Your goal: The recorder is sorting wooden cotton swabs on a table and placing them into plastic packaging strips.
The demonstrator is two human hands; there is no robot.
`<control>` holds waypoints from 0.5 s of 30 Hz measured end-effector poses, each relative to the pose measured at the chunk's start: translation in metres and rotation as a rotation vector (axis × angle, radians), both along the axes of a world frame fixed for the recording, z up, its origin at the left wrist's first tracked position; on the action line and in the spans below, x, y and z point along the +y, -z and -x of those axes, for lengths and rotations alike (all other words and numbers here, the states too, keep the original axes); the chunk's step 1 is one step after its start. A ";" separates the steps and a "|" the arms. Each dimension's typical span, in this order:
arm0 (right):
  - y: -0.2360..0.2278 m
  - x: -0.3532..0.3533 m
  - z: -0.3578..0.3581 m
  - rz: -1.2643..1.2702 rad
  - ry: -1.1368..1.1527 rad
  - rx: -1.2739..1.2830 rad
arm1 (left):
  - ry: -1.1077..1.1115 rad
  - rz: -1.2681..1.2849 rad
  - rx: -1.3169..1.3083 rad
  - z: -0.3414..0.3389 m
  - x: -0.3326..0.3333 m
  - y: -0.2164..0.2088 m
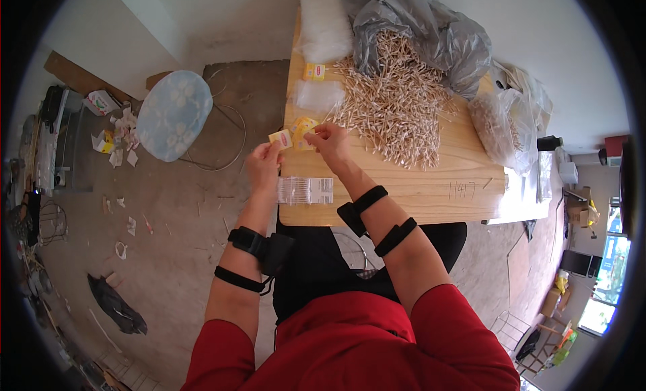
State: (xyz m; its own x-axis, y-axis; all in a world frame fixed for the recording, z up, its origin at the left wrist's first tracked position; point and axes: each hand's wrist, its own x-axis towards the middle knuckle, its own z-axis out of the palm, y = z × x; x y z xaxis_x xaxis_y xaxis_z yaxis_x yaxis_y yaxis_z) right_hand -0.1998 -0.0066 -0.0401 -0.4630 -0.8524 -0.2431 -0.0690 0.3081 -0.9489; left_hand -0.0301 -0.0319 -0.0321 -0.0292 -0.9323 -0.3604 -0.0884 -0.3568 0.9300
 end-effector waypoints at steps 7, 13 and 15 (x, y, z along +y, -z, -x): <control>0.000 0.000 0.003 0.010 0.062 0.561 | 0.138 -0.011 -0.023 -0.018 0.032 -0.022; -0.042 0.084 -0.021 -0.055 -0.122 -0.090 | 0.104 -0.105 0.138 -0.023 0.097 -0.030; -0.043 0.121 -0.038 -0.011 -0.176 -0.175 | 0.136 -0.031 0.115 -0.020 0.119 -0.024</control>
State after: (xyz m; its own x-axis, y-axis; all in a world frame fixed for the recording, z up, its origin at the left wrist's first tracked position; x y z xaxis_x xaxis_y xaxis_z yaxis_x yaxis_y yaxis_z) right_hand -0.1621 0.1140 0.0033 -0.2574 -0.9130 -0.3166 0.0425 0.3166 -0.9476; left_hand -0.0097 0.0867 -0.0084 -0.1966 -0.9055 -0.3762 -0.0317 -0.3776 0.9254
